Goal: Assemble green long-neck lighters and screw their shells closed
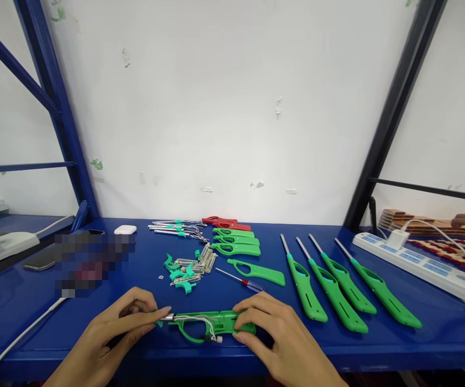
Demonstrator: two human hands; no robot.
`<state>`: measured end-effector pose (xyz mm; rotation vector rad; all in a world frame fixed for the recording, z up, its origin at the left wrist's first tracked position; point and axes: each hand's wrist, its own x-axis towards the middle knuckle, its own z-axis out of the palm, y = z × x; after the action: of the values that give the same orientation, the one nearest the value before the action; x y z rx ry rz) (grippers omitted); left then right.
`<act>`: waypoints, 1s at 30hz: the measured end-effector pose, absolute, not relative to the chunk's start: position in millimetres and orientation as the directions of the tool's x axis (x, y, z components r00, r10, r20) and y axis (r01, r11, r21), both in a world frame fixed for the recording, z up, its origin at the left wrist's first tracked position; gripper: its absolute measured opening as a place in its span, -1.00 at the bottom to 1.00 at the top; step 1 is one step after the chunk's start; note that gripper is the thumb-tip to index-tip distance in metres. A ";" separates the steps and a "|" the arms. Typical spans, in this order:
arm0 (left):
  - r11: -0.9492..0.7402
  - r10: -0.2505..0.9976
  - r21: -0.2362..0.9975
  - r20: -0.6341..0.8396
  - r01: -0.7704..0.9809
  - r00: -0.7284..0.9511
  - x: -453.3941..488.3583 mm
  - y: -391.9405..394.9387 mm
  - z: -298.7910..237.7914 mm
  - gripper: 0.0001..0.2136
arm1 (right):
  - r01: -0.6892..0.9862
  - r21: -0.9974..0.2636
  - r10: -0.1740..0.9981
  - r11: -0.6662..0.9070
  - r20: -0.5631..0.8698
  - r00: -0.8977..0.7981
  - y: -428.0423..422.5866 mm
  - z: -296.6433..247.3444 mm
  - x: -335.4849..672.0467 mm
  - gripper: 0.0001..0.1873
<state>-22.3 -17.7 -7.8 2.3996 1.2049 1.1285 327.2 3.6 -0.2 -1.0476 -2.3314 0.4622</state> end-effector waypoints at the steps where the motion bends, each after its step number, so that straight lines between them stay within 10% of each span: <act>1: -0.634 0.763 0.509 0.537 0.583 0.360 -22.4 -17.5 -7.7 -0.56 | 0.579 -0.506 0.763 0.640 0.331 -0.554 3.7 -0.1 327.2 -0.80; 30: -0.644 0.713 0.410 0.627 0.646 0.313 -21.8 -14.0 -9.3 -0.60 | 0.586 -0.499 0.767 0.638 0.341 -0.544 4.3 0.4 328.0 -0.79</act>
<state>-21.8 -14.0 -9.3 2.4775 1.2864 1.2519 328.0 4.3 0.4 -1.0549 -2.3227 0.4448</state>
